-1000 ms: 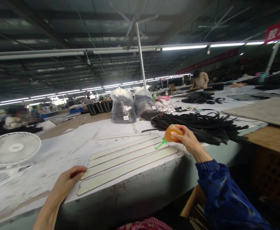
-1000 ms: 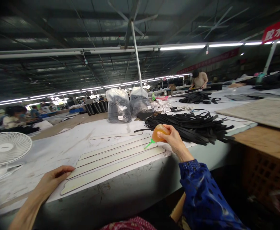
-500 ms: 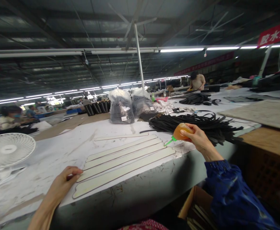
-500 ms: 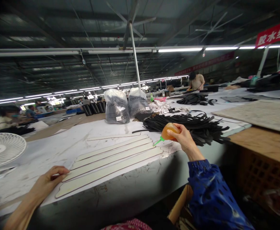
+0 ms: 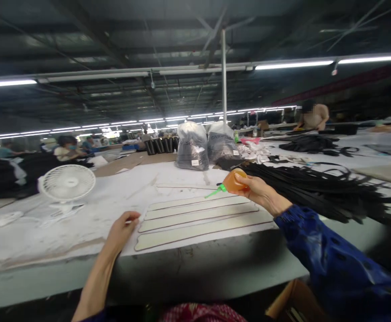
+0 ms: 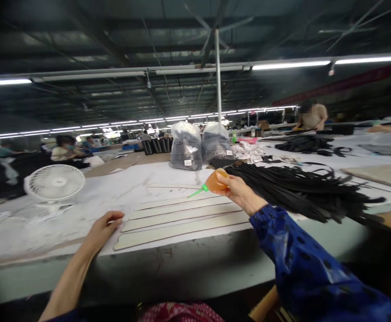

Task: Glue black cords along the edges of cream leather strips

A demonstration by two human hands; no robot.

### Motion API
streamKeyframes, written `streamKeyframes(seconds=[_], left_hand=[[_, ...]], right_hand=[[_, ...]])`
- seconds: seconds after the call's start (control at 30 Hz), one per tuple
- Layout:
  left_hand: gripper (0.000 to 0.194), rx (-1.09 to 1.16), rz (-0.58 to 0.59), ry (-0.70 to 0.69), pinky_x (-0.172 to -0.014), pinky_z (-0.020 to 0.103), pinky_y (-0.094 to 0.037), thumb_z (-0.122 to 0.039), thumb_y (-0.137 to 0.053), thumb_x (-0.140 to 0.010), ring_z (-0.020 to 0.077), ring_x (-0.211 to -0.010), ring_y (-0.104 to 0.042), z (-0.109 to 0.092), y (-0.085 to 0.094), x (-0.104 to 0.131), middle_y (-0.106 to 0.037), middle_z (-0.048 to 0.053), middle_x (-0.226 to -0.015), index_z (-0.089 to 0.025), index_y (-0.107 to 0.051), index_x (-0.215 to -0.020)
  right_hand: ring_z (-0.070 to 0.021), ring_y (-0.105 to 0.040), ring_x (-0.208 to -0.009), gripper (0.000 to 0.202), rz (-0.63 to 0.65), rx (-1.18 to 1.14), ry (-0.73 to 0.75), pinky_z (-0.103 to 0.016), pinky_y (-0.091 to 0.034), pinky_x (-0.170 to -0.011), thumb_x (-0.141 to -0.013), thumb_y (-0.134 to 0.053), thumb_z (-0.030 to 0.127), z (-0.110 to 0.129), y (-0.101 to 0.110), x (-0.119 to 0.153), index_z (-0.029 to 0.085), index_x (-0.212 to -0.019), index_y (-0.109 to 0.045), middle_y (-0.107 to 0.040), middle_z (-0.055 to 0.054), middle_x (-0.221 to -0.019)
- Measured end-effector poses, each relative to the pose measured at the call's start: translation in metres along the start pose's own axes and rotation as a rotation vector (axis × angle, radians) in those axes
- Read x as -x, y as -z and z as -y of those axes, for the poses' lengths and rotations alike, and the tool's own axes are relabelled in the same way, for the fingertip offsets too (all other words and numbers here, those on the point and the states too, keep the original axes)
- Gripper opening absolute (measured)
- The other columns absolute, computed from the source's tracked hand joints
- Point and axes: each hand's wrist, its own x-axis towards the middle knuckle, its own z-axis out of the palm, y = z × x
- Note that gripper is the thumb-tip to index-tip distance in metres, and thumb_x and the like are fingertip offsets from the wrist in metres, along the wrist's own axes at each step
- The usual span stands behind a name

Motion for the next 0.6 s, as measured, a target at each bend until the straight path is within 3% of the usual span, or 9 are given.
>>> streamKeyframes(seconds=[0.1, 0.17, 0.33, 0.47, 0.6], left_hand=[[0.033, 0.002, -0.053, 0.004, -0.073, 0.033, -0.047, -0.036, -0.057, -0.063, 0.0212, -0.077, -0.061, 0.000, -0.001, 0.001, -0.066, 0.005, -0.086, -0.018, -0.065, -0.090], [0.032, 0.011, -0.046, 0.000, -0.075, 0.032, -0.047, -0.029, -0.055, -0.065, 0.0202, -0.081, -0.062, 0.004, -0.003, -0.003, -0.067, 0.005, -0.093, -0.019, -0.065, -0.094], [0.033, 0.074, 0.046, -0.031, -0.077, 0.032, -0.049, -0.016, -0.052, -0.062, 0.0204, -0.085, -0.065, 0.013, -0.014, -0.025, -0.072, 0.006, -0.092, -0.017, -0.064, -0.093], [0.033, 0.097, 0.060, -0.041, -0.076, 0.032, -0.050, -0.012, -0.051, -0.062, 0.0207, -0.083, -0.066, 0.019, -0.024, -0.038, -0.073, 0.007, -0.086, -0.016, -0.063, -0.093], [0.034, 0.108, 0.063, -0.050, -0.079, 0.032, -0.049, -0.010, -0.050, -0.063, 0.0193, -0.082, -0.066, 0.023, -0.029, -0.039, -0.073, 0.006, -0.085, -0.016, -0.062, -0.095]], right_hand=[[-0.0264, -0.067, -0.082, 0.024, 0.157, -0.110, -0.178, -0.045, -0.059, -0.071, -0.066, -0.078, 0.024, -0.005, -0.057, -0.017, 0.015, -0.084, -0.065, -0.070, -0.010, -0.086], [-0.0206, -0.067, -0.075, 0.019, 0.223, -0.109, -0.220, -0.038, -0.060, -0.067, -0.071, -0.074, 0.020, -0.011, -0.096, -0.022, 0.014, -0.085, -0.064, -0.069, -0.007, -0.083], [-0.0164, -0.065, -0.069, 0.024, 0.242, 0.012, -0.276, -0.029, -0.058, -0.057, -0.074, -0.072, 0.017, -0.035, -0.177, -0.023, 0.013, -0.094, -0.058, -0.067, -0.006, -0.082], [-0.0185, -0.066, -0.070, 0.043, 0.183, 0.066, -0.288, -0.027, -0.057, -0.049, -0.070, -0.076, 0.018, -0.058, -0.210, -0.023, 0.013, -0.105, -0.050, -0.065, -0.010, -0.093], [-0.0194, -0.065, -0.076, 0.047, 0.140, 0.106, -0.287, -0.026, -0.055, -0.046, -0.074, -0.072, 0.017, -0.072, -0.219, -0.024, 0.014, -0.112, -0.043, -0.061, -0.014, -0.108]])
